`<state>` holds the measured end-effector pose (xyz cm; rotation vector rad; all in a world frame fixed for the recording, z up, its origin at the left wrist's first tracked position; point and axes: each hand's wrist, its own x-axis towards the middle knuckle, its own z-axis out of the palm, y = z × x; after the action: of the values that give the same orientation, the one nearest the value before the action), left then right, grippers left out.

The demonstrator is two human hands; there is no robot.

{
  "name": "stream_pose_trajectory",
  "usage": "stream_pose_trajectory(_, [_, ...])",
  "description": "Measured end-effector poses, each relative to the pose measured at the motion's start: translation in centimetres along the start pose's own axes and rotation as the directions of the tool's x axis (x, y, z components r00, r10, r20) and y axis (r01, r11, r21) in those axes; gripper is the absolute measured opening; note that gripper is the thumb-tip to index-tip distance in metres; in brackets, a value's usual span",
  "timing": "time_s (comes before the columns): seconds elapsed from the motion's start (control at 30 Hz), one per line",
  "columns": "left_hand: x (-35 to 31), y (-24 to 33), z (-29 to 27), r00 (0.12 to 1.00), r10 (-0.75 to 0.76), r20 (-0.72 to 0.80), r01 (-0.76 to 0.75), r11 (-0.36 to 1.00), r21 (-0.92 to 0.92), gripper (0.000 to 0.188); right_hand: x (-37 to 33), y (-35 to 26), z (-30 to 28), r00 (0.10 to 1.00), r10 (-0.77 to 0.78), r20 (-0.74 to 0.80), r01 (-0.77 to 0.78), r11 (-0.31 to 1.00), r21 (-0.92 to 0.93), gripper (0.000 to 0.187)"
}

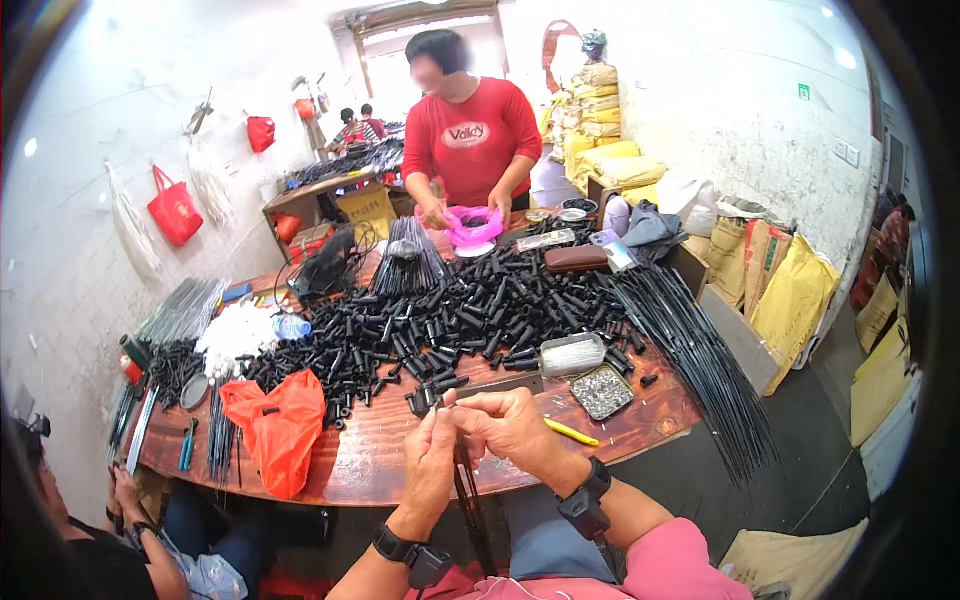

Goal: Manually assemble and secure the black composite ribs into an umbrella frame hub using tools.

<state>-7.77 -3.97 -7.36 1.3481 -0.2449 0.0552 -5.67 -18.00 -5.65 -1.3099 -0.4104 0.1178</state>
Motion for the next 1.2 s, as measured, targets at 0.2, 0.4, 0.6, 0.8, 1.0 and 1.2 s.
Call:
stream_pose_trajectory(0.2, [0.9,-0.4,-1.5,0.998,0.027,-0.065,-0.022,0.997,0.08,0.05,1.7,1.3,0.2,0.997,0.077,0.013,-0.077,0.997,0.022,0.025])
stream_pose_trajectory(0.4, [2.4,2.6,-1.9,0.969,0.18,-0.17,-0.112,0.93,0.35,0.045,2.6,0.2,1.8,0.997,-0.022,-0.072,0.016,0.997,-0.071,0.02])
stream_pose_trajectory(0.6, [1.7,2.3,-2.8,0.971,0.086,-0.223,-0.055,0.988,0.143,0.042,2.6,1.7,2.6,0.996,-0.07,-0.062,0.068,0.997,-0.041,0.02])
stream_pose_trajectory(0.8, [-0.1,3.1,-3.6,0.974,-0.072,-0.213,0.033,0.983,-0.178,0.026,1.2,0.6,3.8,0.996,-0.08,-0.051,0.08,0.997,0.013,0.022])
stream_pose_trajectory(1.0, [-1.6,4.0,-3.2,0.979,0.01,-0.202,-0.043,0.987,-0.157,0.027,0.8,-0.6,3.8,0.987,-0.157,0.024,0.157,0.987,-0.034,0.021])
stream_pose_trajectory(1.2, [-3.0,4.5,-3.3,0.986,0.063,-0.153,-0.083,0.988,-0.127,0.03,0.3,-1.1,4.9,0.987,-0.156,0.041,0.158,0.987,-0.042,0.022])
